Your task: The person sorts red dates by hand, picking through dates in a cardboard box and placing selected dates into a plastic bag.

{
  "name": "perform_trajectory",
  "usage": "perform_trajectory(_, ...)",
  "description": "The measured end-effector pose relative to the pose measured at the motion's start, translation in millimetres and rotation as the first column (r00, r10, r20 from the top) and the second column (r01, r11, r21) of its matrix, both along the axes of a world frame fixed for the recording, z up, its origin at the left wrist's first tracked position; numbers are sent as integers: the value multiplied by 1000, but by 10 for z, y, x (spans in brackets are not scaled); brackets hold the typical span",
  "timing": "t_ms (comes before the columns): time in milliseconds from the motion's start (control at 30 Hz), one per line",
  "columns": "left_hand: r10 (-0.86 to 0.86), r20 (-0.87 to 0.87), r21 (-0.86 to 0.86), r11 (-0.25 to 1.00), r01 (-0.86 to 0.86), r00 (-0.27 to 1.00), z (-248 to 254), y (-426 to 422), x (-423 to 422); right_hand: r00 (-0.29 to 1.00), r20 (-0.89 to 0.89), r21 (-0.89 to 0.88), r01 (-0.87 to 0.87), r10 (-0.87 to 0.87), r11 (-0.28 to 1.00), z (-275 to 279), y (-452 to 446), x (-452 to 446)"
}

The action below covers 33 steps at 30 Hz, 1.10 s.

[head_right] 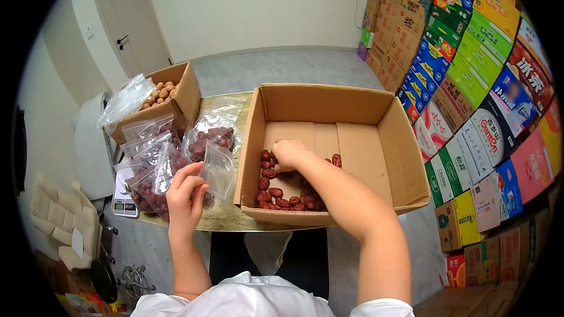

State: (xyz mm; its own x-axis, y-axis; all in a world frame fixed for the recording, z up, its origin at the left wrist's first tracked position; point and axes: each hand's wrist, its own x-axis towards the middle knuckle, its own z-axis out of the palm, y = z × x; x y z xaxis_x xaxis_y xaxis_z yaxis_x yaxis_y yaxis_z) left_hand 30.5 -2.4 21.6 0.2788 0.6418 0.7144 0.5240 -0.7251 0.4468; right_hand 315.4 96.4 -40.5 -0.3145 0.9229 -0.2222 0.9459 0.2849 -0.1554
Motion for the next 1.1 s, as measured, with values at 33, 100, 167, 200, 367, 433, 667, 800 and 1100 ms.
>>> perform_trajectory(33,-10,-20,-4,1000,10,1000,-2,2,-10,1000,0,0,1,-1,1000,6,-4,-3)
perform_trajectory(100,-20,-42,-12,1000,20,999,4,-3,-26,1000,-12,6,10,-10,1000,9,-10,-4)
perform_trajectory(167,-29,-65,-19,999,28,997,4,-5,-33,1000,-4,17,5,-5,1000,13,-16,-9)
perform_trajectory(200,-30,-67,-3,1000,29,997,1,0,-34,1000,5,29,-2,2,1000,16,-17,-15)
perform_trajectory(367,-30,-31,-26,999,29,999,-60,13,-37,1000,-5,36,5,-5,999,1,1,-16)
perform_trajectory(433,-40,-2,-130,991,40,999,-104,14,-37,1000,-17,52,-2,3,999,-52,20,-7)
perform_trajectory(667,-7,-22,-94,996,5,1000,-119,27,-50,1000,27,17,1,-1,1000,105,48,-24)
perform_trajectory(800,6,-40,-39,999,-7,999,-94,42,-93,992,-123,289,36,0,957,476,-48,-6)
perform_trajectory(1100,16,-28,2,1000,-16,999,-110,96,-39,685,-713,266,71,147,961,1014,-279,-233)
